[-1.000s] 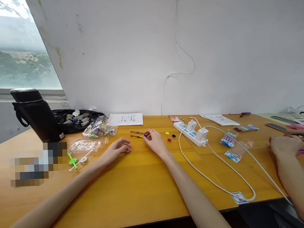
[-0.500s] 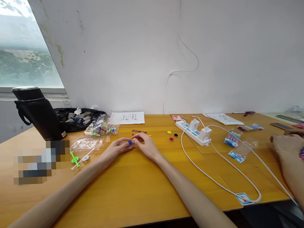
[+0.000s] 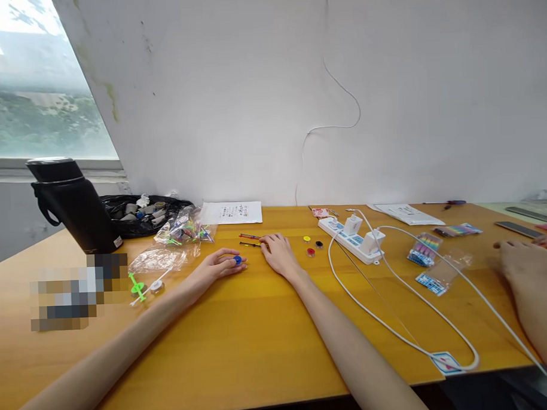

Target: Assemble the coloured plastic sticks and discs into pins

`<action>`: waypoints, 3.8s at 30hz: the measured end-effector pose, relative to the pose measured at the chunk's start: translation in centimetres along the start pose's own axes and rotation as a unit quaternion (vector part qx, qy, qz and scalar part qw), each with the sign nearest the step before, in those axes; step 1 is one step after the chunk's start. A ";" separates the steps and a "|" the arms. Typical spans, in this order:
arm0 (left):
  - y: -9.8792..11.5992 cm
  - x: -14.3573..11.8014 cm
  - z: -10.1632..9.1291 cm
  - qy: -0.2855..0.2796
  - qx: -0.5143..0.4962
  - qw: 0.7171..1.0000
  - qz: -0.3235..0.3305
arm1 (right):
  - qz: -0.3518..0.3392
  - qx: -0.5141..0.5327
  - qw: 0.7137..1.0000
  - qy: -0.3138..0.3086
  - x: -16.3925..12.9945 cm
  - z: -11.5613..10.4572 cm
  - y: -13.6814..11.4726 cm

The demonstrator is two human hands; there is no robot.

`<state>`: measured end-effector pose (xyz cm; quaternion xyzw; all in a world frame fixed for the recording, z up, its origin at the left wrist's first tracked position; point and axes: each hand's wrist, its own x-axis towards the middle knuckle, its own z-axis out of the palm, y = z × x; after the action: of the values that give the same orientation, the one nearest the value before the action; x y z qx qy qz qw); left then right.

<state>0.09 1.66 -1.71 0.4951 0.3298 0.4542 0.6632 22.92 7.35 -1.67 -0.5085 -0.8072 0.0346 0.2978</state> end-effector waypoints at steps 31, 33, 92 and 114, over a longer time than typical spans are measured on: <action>0.9 -0.2 -0.1 0.033 -0.002 0.998 0.058 | 0.087 0.456 0.882 0.079 -0.5 -1.2 -3.2; 1.2 -0.3 0.0 0.043 0.003 0.997 0.066 | 0.100 0.477 0.870 0.072 -0.6 -1.2 -3.4; 3.0 -1.1 -0.1 0.087 0.168 0.976 0.106 | -0.036 0.337 0.940 0.045 -2.5 -2.3 -7.6; 2.5 -1.7 1.7 0.027 0.357 0.912 0.202 | 0.015 0.418 0.907 0.050 -1.9 -1.8 -7.1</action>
<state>0.28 -0.31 1.11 0.7424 0.3805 0.4439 0.3271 18.79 1.86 1.53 -0.3502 -0.6955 0.3479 0.5222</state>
